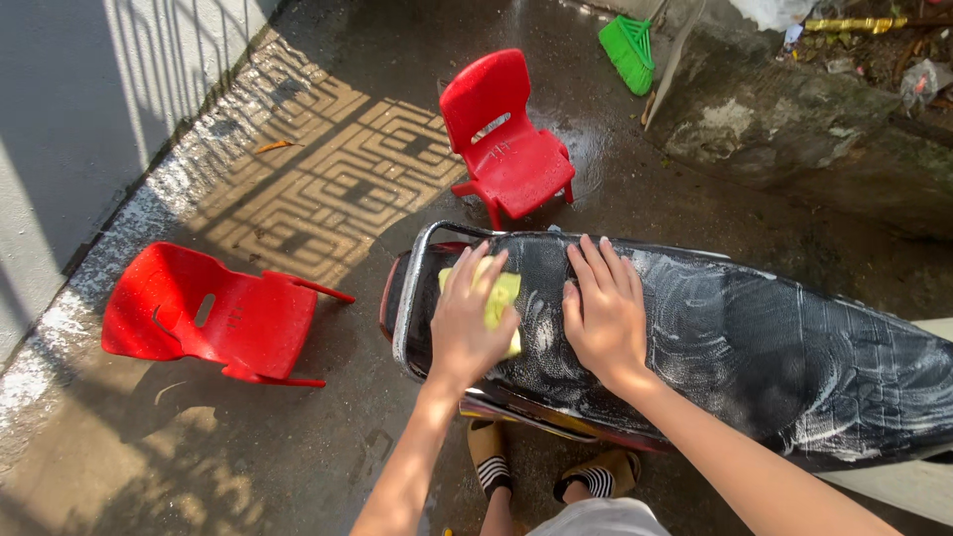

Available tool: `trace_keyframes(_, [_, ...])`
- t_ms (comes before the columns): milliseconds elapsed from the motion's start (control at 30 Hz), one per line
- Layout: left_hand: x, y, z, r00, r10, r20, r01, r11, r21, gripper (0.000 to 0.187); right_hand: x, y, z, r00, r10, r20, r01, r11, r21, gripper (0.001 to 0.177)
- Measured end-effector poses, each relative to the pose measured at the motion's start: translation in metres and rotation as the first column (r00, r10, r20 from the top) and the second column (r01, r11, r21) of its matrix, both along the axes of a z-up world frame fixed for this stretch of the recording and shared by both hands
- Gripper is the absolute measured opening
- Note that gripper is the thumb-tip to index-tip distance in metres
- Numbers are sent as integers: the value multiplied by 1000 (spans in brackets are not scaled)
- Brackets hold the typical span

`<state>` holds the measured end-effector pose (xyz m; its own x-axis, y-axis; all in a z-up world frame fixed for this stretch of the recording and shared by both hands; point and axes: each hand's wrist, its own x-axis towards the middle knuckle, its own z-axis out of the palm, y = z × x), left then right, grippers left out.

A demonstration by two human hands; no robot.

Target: The person scrubs the black motorcycle seat with a yellow sponge, applying soap and water to the surface. The person repeatedly wipes different areas of the seat, focusing on the center and edges, while standing in an outdoor area.

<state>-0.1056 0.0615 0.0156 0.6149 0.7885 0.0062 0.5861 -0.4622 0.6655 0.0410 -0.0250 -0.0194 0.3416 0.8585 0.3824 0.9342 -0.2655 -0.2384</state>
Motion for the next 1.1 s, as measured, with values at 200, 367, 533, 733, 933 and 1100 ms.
trace_keyframes(200, [-9,-20,-21,947,119,299,-213,928,306,38,-5,0,7,1000,-4,-20,4,1000,25,37])
trace_keyframes(367, [-5,-92,-42,904,348,247,-413,858,306,47,-1,-2,9,983,49,-175,-48,999,10,42])
trace_keyframes(533, [-2,-77,-43,897,316,309,-434,760,483,40,2,1,5,978,53,-204,-52,999,13,44])
trace_keyframes(733, [6,-48,-29,933,346,97,-357,857,371,41,5,-3,-12,990,46,-134,-40,998,44,40])
trace_keyframes(933, [12,-82,-24,942,334,31,-282,739,612,51,15,-28,-11,979,133,-156,-143,988,-58,48])
trace_keyframes(1100, [20,-63,-23,932,314,-178,-140,769,623,53,25,-55,-4,962,186,-199,-202,977,-65,44])
